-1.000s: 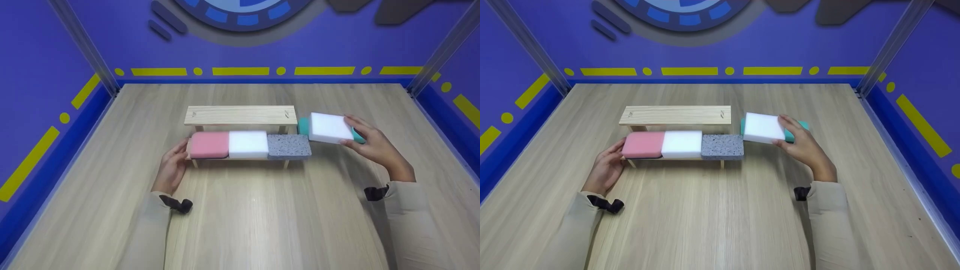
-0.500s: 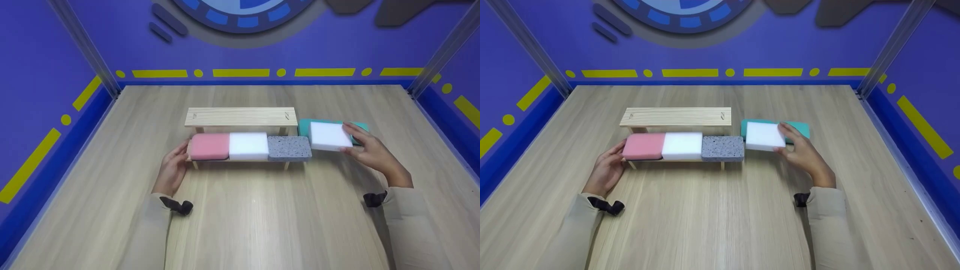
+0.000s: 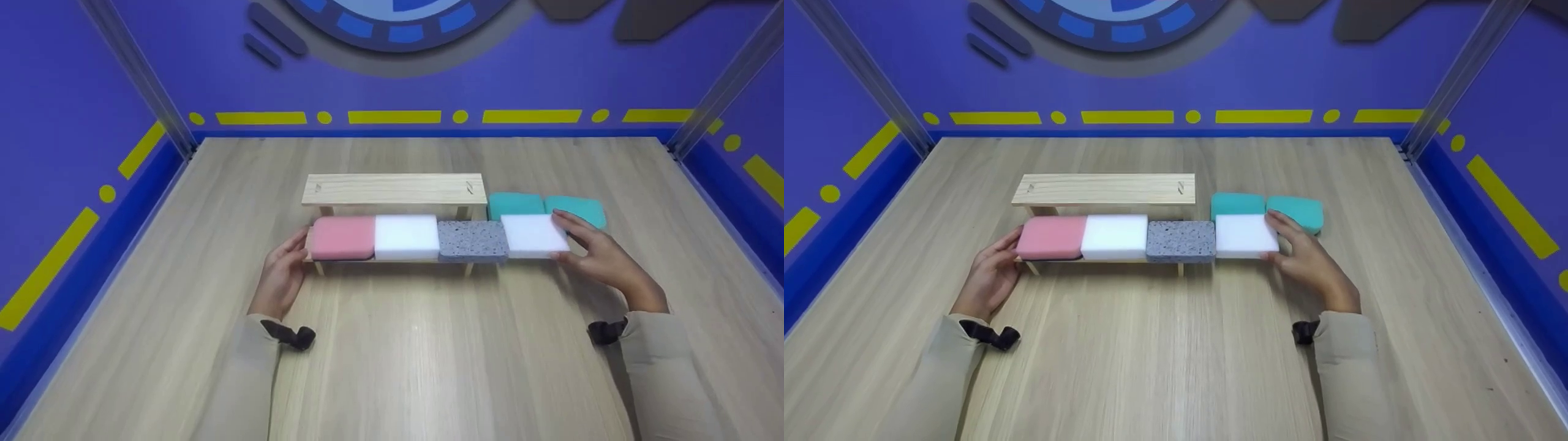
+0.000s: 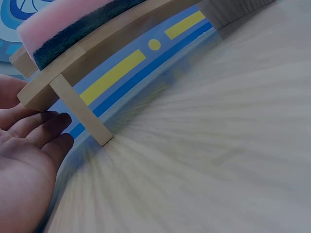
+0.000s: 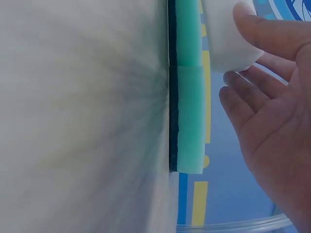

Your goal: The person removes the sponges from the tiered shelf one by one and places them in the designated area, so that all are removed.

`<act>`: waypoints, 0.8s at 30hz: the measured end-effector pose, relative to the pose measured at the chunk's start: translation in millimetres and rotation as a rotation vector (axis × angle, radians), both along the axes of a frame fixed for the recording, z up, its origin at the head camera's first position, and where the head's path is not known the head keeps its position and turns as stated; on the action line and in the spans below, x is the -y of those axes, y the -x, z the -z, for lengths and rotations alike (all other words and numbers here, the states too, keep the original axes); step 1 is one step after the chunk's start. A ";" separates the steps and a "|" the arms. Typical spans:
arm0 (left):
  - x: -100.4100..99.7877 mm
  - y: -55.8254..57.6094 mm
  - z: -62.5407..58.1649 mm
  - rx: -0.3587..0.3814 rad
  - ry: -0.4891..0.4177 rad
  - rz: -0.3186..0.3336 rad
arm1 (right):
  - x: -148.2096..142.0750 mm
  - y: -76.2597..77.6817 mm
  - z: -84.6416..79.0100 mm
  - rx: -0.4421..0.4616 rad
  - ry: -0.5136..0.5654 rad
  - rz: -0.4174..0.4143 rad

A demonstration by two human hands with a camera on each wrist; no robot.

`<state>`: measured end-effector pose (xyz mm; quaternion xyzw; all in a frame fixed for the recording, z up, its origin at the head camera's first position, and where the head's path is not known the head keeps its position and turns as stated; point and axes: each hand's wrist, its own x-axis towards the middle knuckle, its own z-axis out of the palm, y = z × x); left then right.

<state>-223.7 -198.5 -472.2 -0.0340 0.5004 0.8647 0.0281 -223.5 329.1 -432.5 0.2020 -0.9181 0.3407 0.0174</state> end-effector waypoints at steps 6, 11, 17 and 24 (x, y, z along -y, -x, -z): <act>0.1 -0.5 -0.7 0.006 0.016 0.000 | -0.8 -0.1 1.4 0.097 -0.013 -0.032; 0.4 -0.5 -0.3 -0.003 0.020 0.019 | -1.8 -2.2 1.1 0.131 -0.029 -0.039; 0.7 0.2 0.1 -0.014 0.037 0.028 | -1.6 -1.1 0.0 0.178 -0.053 -0.028; 0.1 0.1 -0.2 -0.010 0.017 0.009 | -1.6 0.9 -2.4 0.227 -0.074 -0.016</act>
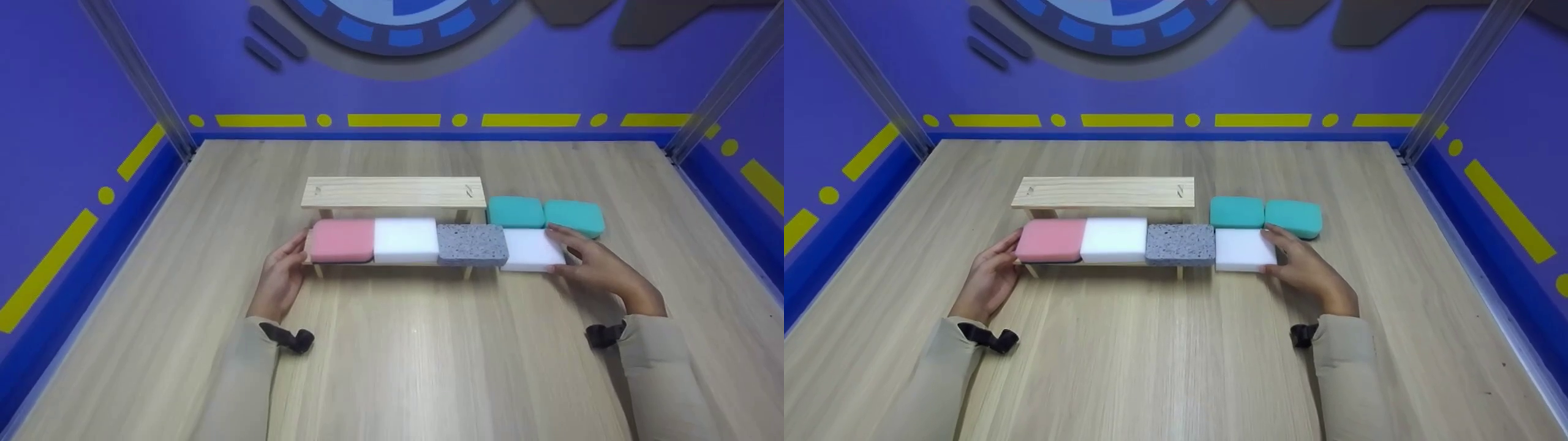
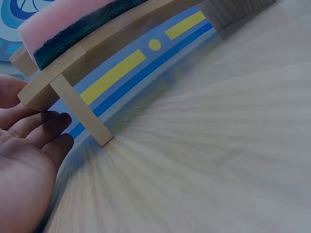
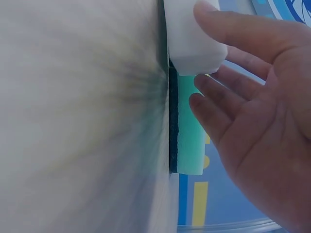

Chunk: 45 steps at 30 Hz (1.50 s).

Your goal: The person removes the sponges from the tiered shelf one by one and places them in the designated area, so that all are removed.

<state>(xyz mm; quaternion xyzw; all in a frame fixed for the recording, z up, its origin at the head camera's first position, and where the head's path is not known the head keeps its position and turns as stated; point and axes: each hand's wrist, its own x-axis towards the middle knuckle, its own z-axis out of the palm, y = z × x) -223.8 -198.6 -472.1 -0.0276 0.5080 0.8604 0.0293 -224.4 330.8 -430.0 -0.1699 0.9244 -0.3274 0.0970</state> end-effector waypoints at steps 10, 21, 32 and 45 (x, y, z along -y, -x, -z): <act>0.1 0.0 0.8 -0.007 0.003 -0.003 | 0.3 0.6 -1.6 0.012 -0.022 0.003; -0.8 -0.3 1.3 -0.002 -0.008 -0.002 | -1.5 -0.4 1.0 -0.005 -0.011 -0.016; -0.5 0.5 -1.3 0.002 -0.027 -0.004 | 1.9 0.2 -2.1 0.010 -0.025 0.008; 0.2 1.3 0.6 -0.011 0.003 0.010 | 0.3 -1.0 -0.2 0.026 -0.030 0.037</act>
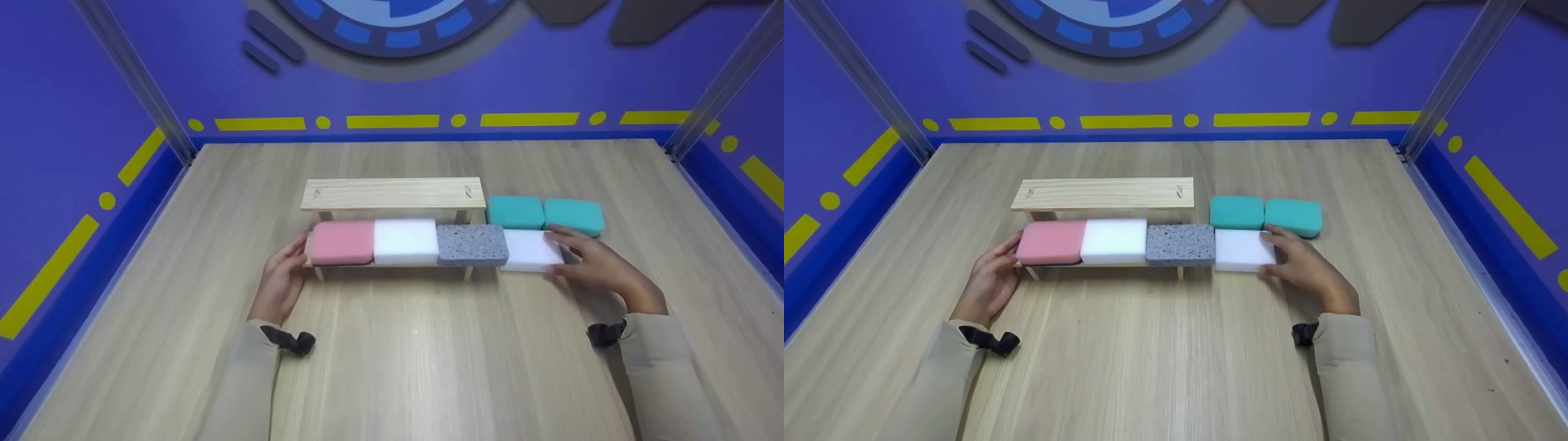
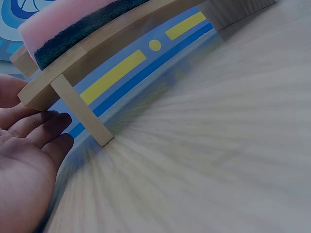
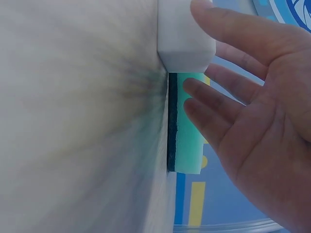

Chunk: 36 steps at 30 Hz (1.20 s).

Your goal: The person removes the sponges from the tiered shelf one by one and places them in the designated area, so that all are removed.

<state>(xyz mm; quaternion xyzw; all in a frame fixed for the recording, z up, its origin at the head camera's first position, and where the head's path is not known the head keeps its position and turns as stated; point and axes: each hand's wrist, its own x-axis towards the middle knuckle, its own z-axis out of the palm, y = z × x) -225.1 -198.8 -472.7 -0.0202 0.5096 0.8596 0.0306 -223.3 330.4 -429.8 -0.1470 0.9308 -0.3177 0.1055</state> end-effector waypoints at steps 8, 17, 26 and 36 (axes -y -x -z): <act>0.3 -0.7 0.1 0.008 0.027 -0.006 | 0.7 -2.9 -5.3 -0.049 0.007 0.010; -0.3 -1.0 0.4 0.013 0.017 -0.006 | 9.2 -4.3 -12.7 -0.117 0.060 0.041; -1.6 -0.6 -0.9 0.010 -0.015 -0.014 | 22.3 -9.7 -24.0 -0.165 0.077 0.050; -1.0 -0.3 -1.4 0.014 -0.019 -0.015 | 30.9 -6.9 -31.0 -0.212 0.081 -0.021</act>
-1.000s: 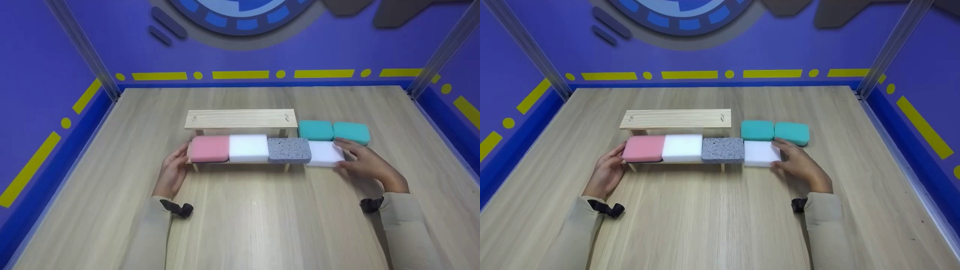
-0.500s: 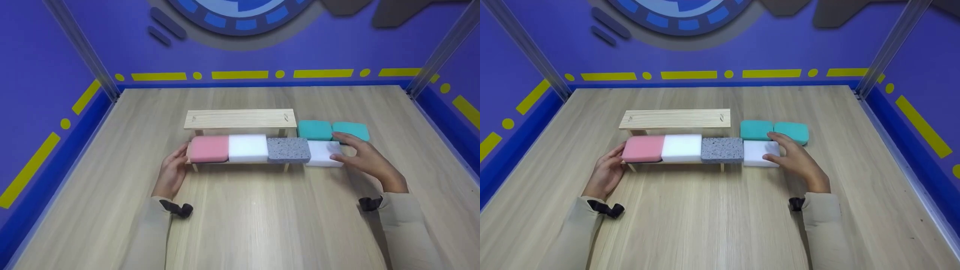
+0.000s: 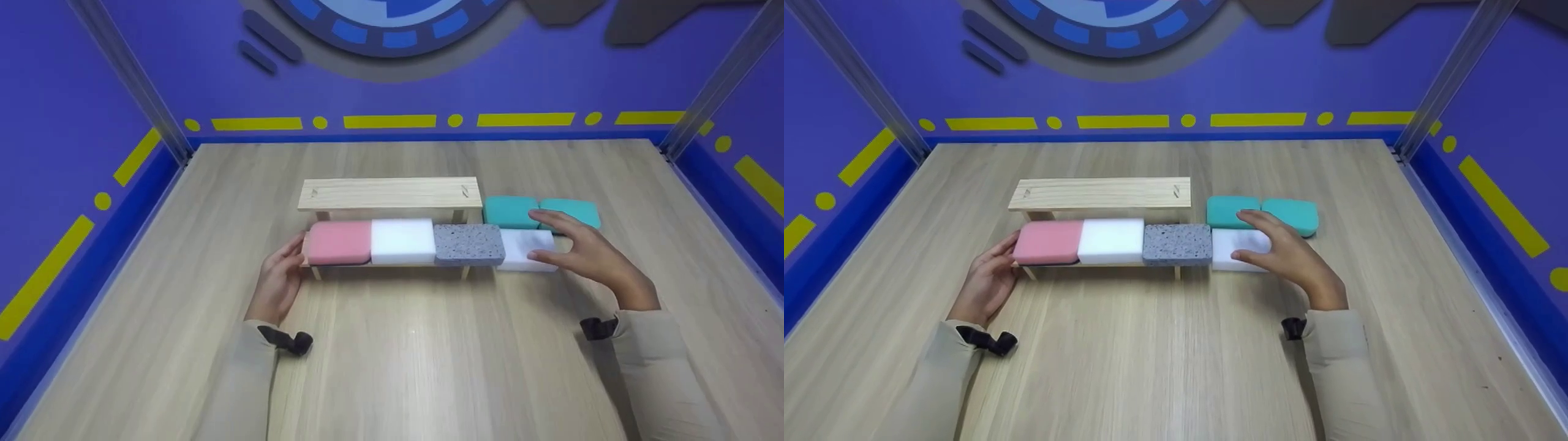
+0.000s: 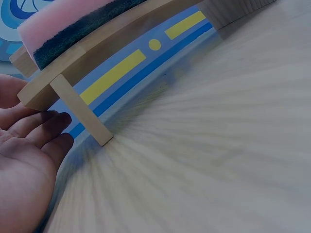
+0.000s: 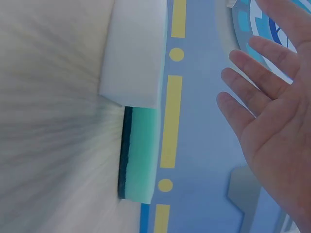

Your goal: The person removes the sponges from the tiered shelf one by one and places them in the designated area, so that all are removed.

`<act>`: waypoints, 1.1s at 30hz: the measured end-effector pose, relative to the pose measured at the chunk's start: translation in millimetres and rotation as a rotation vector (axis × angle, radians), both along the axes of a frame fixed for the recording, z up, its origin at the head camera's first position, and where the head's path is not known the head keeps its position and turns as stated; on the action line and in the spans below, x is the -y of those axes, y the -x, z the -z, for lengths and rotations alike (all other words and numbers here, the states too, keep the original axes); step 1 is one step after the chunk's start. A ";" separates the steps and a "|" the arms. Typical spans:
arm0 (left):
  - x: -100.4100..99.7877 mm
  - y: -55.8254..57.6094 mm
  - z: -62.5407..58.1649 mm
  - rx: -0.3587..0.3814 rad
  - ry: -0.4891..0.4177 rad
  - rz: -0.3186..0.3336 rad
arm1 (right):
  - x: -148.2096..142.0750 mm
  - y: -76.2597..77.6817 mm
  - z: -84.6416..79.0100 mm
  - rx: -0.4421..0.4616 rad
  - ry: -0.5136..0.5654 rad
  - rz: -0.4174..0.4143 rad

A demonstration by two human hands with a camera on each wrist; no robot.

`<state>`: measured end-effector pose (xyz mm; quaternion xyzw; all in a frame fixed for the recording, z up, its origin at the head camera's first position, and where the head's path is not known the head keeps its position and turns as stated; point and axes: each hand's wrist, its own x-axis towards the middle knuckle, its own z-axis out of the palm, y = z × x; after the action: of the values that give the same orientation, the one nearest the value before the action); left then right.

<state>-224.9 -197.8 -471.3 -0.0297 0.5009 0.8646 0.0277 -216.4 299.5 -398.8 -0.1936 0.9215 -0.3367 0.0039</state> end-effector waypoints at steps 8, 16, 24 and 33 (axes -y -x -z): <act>1.3 0.8 0.1 0.010 0.006 -0.004 | 11.2 4.8 -5.7 -0.009 -0.018 -0.061; 1.7 0.2 0.7 0.011 0.006 0.003 | 27.6 9.1 -5.8 -0.038 -0.062 -0.119; 1.3 -0.4 0.0 0.011 0.001 0.002 | 42.7 12.0 -4.8 -0.068 -0.051 -0.193; 0.6 -1.0 1.3 -0.018 0.023 -0.001 | 54.0 13.5 -6.1 -0.046 -0.096 -0.206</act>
<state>-223.9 -198.3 -472.6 -0.0226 0.5108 0.8591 0.0225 -229.9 245.5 -392.7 -0.2946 0.9116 -0.2855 0.0264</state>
